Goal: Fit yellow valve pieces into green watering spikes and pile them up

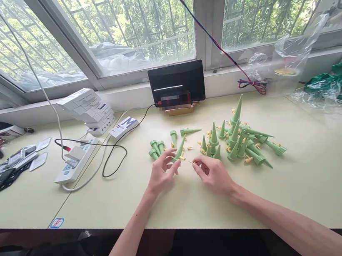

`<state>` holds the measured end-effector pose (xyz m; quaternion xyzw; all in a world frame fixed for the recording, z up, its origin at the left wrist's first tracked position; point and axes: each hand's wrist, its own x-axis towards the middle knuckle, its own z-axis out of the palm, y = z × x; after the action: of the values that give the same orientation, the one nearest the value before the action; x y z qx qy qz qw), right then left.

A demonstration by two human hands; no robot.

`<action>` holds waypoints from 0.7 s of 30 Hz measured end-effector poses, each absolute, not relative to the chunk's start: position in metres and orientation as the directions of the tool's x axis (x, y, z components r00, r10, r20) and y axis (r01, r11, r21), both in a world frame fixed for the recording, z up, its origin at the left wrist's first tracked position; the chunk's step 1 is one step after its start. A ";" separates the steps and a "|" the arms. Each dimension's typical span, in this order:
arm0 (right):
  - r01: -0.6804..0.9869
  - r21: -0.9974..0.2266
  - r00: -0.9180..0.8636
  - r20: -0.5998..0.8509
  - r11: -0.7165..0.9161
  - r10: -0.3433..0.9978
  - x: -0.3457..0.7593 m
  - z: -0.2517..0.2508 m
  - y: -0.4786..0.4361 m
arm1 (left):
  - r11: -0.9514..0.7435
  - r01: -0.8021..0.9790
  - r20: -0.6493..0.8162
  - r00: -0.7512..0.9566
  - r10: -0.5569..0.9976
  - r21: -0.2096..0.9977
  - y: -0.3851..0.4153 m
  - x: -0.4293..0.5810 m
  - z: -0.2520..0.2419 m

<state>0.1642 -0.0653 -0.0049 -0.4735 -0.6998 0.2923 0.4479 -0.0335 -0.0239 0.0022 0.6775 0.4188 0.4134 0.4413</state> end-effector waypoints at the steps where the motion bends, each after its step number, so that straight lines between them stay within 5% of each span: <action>1: 0.398 -0.835 -0.147 0.351 0.380 0.925 0.164 -0.004 -0.066 | -0.255 0.182 0.193 0.302 0.934 0.950 -0.023 -0.033 0.001; 21: 0.350 -0.850 -0.108 0.380 0.393 0.919 0.164 -0.005 -0.066 | -0.322 0.267 0.218 0.356 0.909 0.908 -0.026 -0.031 0.005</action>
<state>0.1644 -0.0656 -0.0046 -0.4646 -0.6829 0.2963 0.4797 -0.0308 -0.0260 0.0055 0.7133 0.4121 0.3904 0.4111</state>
